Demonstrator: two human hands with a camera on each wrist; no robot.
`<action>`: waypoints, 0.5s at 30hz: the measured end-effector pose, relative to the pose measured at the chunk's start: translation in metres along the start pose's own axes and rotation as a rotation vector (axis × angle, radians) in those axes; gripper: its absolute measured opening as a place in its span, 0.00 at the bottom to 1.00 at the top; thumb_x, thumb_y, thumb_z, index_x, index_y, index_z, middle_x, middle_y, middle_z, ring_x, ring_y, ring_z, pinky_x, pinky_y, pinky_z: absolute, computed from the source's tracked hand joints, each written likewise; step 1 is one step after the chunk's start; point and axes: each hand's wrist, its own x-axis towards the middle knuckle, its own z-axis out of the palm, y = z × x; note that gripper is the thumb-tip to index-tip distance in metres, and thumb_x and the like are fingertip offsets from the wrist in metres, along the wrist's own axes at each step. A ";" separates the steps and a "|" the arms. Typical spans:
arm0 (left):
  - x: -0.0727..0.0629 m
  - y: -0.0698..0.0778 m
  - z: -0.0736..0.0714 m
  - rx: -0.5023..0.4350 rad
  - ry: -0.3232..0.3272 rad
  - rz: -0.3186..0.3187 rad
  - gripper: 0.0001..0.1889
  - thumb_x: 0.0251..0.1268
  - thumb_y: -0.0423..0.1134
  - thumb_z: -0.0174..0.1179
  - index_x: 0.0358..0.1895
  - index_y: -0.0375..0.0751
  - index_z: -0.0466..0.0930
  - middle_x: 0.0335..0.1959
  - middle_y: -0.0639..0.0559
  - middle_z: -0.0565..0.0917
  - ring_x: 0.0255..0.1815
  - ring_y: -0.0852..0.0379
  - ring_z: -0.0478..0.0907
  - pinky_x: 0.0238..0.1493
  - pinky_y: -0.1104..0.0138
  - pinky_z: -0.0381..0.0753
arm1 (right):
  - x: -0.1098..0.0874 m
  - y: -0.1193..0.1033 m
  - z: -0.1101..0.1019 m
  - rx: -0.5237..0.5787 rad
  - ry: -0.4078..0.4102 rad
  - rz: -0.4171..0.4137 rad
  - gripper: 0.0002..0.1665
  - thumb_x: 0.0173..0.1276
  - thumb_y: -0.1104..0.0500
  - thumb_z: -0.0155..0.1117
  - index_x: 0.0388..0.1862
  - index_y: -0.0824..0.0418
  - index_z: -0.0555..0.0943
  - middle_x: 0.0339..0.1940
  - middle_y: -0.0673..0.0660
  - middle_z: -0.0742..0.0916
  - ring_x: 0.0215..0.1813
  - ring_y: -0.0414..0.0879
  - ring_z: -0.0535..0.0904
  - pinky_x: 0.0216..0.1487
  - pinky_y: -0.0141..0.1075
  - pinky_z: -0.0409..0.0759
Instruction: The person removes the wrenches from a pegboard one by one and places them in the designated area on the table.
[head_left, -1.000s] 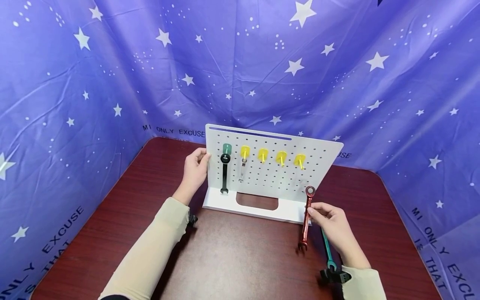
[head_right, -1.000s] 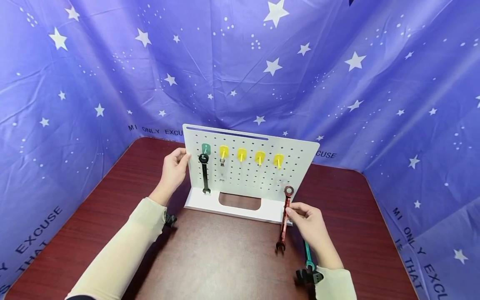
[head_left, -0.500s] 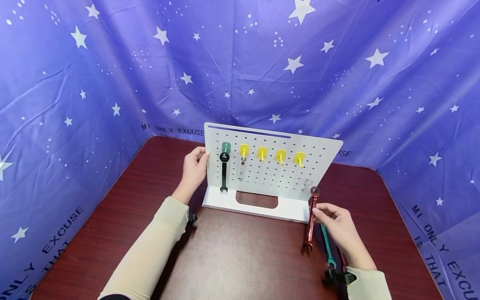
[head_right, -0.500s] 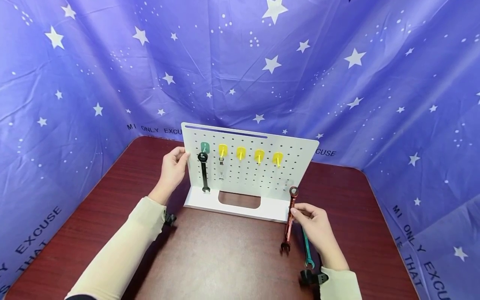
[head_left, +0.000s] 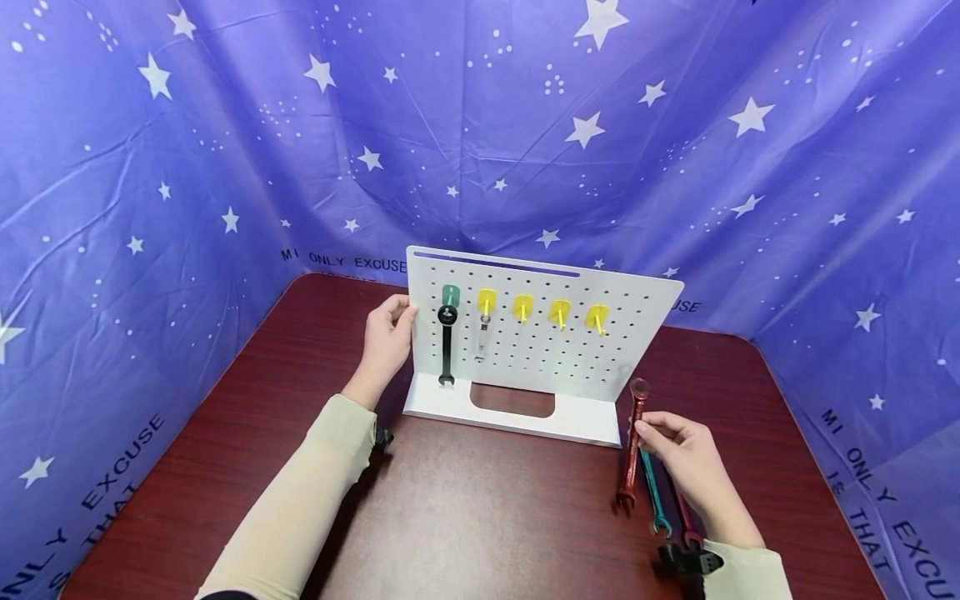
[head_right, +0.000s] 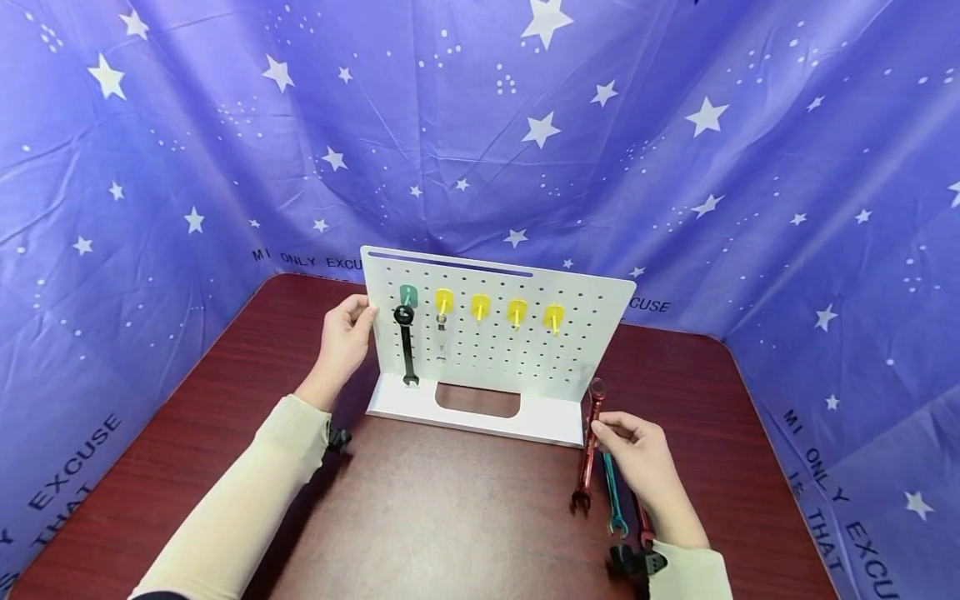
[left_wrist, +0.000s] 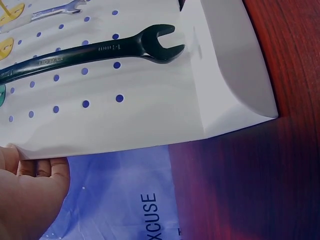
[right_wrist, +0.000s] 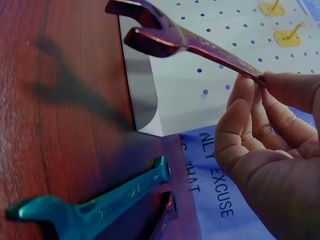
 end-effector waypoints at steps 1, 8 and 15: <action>0.000 0.000 0.000 0.001 0.000 0.002 0.06 0.75 0.27 0.58 0.43 0.26 0.82 0.33 0.37 0.85 0.28 0.37 0.74 0.27 0.71 0.71 | 0.000 0.000 -0.001 -0.002 0.002 0.007 0.16 0.74 0.65 0.65 0.51 0.79 0.80 0.35 0.56 0.89 0.35 0.41 0.84 0.39 0.35 0.84; 0.000 0.000 0.000 0.019 -0.005 -0.002 0.06 0.75 0.28 0.58 0.43 0.27 0.82 0.34 0.38 0.85 0.24 0.51 0.71 0.25 0.70 0.69 | -0.003 0.003 -0.007 -0.003 -0.010 0.007 0.17 0.75 0.64 0.64 0.50 0.80 0.80 0.36 0.56 0.89 0.36 0.41 0.85 0.40 0.36 0.85; 0.000 0.000 -0.001 0.019 0.000 0.005 0.05 0.75 0.27 0.58 0.42 0.27 0.82 0.33 0.38 0.85 0.23 0.54 0.69 0.24 0.70 0.68 | -0.005 0.006 -0.012 -0.002 -0.006 0.004 0.17 0.75 0.64 0.64 0.49 0.81 0.80 0.36 0.57 0.89 0.36 0.41 0.85 0.39 0.36 0.85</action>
